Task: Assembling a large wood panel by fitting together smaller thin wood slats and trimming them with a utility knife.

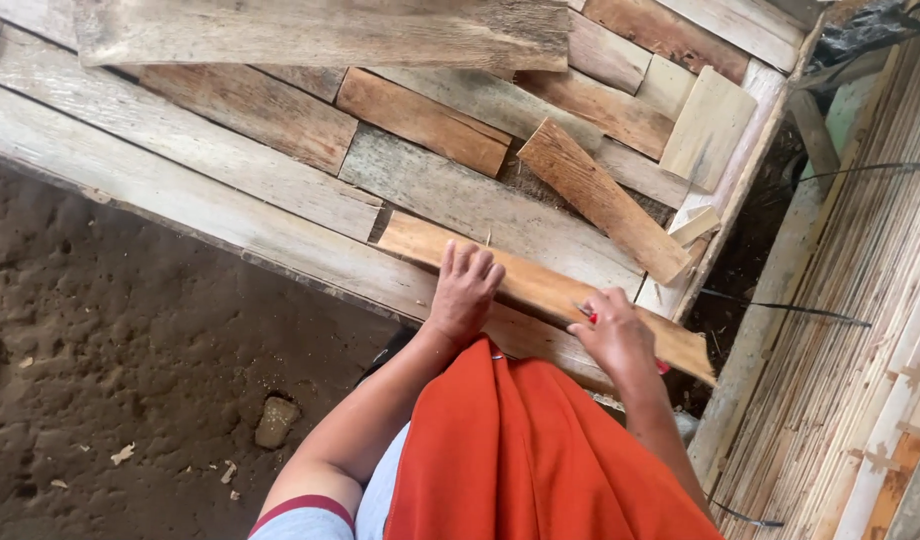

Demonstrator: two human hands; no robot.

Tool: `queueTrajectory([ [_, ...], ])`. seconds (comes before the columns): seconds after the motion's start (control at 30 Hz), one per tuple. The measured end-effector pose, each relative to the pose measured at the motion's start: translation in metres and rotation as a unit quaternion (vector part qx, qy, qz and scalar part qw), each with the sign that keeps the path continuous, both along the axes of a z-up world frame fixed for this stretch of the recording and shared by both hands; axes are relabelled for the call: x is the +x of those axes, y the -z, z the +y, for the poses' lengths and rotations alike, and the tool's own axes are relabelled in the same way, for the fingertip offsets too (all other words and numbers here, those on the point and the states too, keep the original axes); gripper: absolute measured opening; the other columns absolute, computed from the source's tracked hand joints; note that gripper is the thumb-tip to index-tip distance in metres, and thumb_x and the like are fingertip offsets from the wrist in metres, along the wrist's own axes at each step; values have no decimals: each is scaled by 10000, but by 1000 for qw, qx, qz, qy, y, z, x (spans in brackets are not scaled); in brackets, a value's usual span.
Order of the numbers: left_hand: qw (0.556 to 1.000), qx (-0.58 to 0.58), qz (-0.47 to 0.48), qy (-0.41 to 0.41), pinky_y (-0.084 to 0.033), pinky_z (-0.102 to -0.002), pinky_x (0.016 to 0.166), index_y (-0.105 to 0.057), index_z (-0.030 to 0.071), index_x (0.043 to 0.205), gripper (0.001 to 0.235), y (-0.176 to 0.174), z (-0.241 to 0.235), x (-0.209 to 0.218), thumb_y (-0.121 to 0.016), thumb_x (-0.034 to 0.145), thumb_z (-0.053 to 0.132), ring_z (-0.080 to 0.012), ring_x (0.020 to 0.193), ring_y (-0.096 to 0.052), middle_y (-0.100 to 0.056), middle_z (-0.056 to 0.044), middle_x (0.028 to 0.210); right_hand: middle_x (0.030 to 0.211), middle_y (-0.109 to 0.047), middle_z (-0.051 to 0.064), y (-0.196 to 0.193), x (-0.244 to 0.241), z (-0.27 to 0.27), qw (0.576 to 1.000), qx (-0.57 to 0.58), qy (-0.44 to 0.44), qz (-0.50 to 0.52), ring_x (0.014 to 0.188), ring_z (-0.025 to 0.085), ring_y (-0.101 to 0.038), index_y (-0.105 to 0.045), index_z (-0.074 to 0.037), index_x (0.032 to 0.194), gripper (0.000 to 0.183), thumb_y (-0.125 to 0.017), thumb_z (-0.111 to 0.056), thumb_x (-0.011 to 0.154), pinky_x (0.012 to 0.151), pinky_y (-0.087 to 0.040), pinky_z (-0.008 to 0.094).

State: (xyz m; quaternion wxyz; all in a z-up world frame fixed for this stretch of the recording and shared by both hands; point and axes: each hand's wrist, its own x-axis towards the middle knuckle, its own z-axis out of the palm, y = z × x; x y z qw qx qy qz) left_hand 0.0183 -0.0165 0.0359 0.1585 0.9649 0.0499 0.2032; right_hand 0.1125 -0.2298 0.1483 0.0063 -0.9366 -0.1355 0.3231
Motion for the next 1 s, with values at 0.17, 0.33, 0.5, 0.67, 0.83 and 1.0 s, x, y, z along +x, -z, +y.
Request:
queueTrajectory([
  [0.17,983,-75,168,25,-156,-708,1168,-508,145,1115,529,2,0,-7,-597,596,97,-434,1472,-245,-387,-113,1476,1601,-279,73,1,-2,28,998,26,-42,37,1187,459,-631,-467,-169,1317,624,-798,-332,815,1015,-518,631],
  [0.33,971,-129,197,44,-132,-713,1175,-494,123,1213,589,-7,4,-9,-603,635,125,-456,1527,-149,-293,-142,1603,1634,-231,41,31,-3,27,995,26,-82,47,1191,455,-633,-414,-175,1399,669,-758,-312,842,1037,-510,631],
  [0.5,970,-81,221,59,-97,-706,1194,-321,212,1571,911,-5,11,-10,-634,716,236,-431,1552,-101,-271,-120,1630,1522,-386,26,56,-12,20,984,63,-149,-70,950,463,-717,-394,-268,1439,755,-732,-307,765,852,-606,603],
  [0.67,974,-82,203,61,-87,-719,1187,-335,215,1580,925,-2,18,-12,-688,727,268,-432,1550,-109,-290,-122,1626,1519,-405,50,67,-11,19,980,67,-164,-87,916,468,-723,-382,-283,1479,810,-729,-316,749,811,-615,605],
  [0.83,982,-71,162,68,-145,-729,1168,-429,198,1531,873,1,20,-12,-628,682,213,-433,1533,-182,-342,-133,1596,1512,-415,46,65,-13,19,974,82,-175,-121,896,443,-733,-414,-295,1458,813,-732,-318,710,783,-620,583],
  [1.0,999,-8,32,40,-99,-713,1183,-642,205,1311,554,11,11,-6,-619,758,192,-353,1477,-356,-561,-57,1413,1528,-429,5,30,-18,31,969,112,-167,-140,910,427,-726,-570,-275,1303,595,-708,-337,727,766,-617,568],
])
